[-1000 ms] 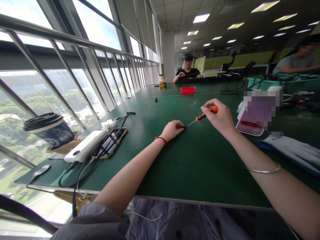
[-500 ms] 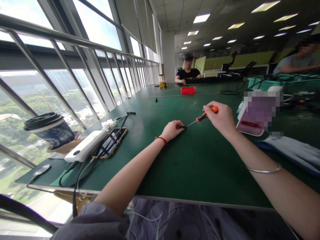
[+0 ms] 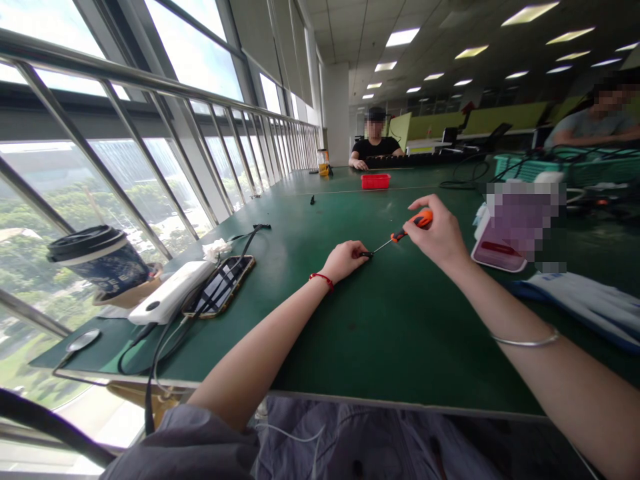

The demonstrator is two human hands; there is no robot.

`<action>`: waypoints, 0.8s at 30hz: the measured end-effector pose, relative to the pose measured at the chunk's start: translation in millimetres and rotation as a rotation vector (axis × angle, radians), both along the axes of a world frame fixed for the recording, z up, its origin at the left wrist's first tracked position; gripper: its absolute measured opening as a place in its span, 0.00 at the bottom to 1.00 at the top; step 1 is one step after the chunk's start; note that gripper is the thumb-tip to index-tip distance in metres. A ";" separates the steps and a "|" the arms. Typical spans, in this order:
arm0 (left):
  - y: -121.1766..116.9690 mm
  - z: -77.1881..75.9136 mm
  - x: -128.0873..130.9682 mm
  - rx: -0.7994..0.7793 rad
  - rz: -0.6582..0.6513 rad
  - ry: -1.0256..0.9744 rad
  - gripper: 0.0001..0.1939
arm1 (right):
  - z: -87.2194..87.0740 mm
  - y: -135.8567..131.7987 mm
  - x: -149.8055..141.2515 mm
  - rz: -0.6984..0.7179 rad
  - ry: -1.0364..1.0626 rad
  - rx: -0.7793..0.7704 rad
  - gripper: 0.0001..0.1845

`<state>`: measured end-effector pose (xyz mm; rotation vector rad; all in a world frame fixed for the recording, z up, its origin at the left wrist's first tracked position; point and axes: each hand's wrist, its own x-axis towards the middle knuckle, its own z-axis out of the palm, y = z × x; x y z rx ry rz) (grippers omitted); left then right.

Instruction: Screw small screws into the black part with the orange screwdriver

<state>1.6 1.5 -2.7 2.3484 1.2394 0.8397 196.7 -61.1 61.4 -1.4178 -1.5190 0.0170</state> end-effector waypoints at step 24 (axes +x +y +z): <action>0.0 0.4 -0.2 -0.006 -0.006 0.002 0.07 | 2.7 -4.4 -1.0 -0.053 -0.063 -0.039 0.13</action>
